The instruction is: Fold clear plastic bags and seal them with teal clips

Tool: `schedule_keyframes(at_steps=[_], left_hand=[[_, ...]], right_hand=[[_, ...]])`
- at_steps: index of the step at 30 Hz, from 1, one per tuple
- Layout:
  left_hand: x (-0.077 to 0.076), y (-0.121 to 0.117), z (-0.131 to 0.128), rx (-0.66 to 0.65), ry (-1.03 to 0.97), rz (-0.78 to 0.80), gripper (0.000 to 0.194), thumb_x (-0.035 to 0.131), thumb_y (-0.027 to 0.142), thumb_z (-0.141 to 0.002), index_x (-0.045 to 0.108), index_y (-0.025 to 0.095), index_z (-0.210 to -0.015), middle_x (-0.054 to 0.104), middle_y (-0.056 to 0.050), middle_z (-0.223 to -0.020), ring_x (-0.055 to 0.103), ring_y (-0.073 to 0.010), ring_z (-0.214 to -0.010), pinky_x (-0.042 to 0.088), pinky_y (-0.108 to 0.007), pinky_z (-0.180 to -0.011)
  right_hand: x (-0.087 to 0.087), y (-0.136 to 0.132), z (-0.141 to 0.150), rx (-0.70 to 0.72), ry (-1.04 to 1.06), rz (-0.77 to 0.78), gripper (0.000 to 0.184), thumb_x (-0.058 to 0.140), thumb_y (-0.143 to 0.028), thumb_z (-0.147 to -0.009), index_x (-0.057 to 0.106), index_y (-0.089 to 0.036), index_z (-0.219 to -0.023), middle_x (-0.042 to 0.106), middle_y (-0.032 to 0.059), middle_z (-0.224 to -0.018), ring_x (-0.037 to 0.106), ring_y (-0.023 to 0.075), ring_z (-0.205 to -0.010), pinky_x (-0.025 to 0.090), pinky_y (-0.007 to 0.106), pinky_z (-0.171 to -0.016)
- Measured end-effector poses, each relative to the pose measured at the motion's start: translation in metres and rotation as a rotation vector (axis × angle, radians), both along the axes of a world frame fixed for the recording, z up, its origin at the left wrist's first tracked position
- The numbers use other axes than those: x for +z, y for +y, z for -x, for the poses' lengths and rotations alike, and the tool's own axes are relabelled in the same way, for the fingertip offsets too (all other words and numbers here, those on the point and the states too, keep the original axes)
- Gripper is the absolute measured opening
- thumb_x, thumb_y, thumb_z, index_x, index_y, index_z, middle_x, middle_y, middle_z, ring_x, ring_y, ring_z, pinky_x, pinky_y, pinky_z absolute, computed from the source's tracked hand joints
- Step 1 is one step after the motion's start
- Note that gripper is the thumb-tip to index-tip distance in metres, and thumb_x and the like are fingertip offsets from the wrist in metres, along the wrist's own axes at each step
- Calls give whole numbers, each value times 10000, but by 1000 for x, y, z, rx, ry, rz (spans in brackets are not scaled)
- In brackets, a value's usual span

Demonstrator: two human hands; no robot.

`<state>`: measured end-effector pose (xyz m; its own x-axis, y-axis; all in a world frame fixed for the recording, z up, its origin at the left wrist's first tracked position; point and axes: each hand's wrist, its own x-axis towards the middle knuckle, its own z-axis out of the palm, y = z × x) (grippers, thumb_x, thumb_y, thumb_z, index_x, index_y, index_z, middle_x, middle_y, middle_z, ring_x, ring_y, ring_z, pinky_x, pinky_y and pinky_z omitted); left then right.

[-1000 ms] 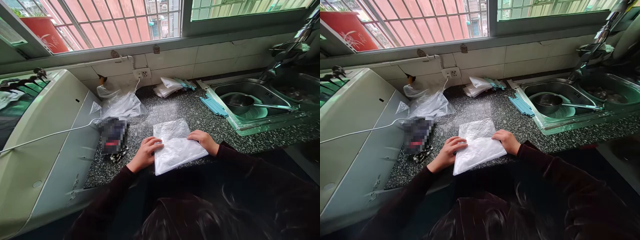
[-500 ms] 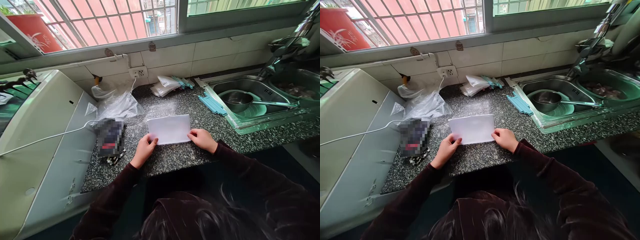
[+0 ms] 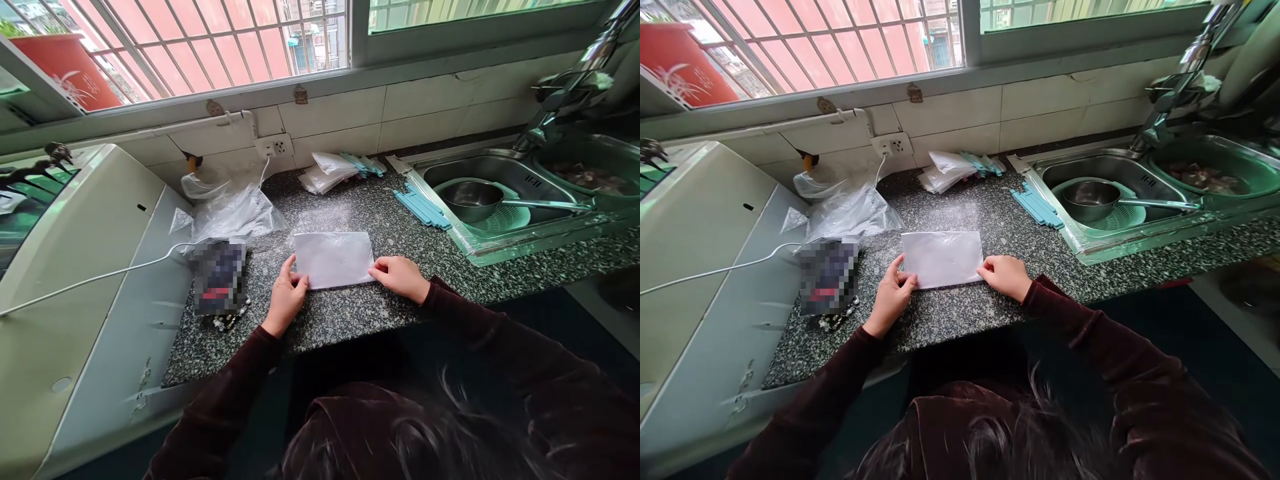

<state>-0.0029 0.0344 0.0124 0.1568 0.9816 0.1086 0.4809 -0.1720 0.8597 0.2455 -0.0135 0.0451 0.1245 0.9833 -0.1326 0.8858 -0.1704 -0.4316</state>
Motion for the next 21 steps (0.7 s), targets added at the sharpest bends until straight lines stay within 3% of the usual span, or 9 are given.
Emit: schedule_keyframes(at_steps=[5,12,16,21], left_hand=[[-3,2,2,-7,-98,64,544,551,305,-720,462,76,-1206,673,-24,-691,638,-187,-719,468,-339,-786],[3,1,5,-130,-174,70,207,544,364,-731,575,165,-781,666,-27,-706,626,-173,-716,475,-301,-730],[3,1,8,-122,-60,2,227,522,392,-739,580,176,-700,631,-26,-698,579,-174,-708,456,-300,-707],[1,1,7,-5,293,-117,156,531,324,-725,551,193,-644,588,-41,-676,540,-225,-772,413,-374,-785]], right_hand=[[-6,-3,-1,37,101,-71,184,553,-343,-770,612,-207,-662,636,-11,-637,533,127,-590,312,239,-574],[-14,-1,-5,105,177,-163,189,583,-321,-743,551,-189,-612,612,6,-664,512,134,-630,342,250,-614],[-12,-1,-4,144,72,-132,203,593,-326,-751,571,-188,-605,642,25,-739,521,169,-748,347,295,-725],[-11,-4,3,118,-61,-108,239,556,-332,-798,571,-191,-606,648,27,-761,518,186,-795,312,310,-734]])
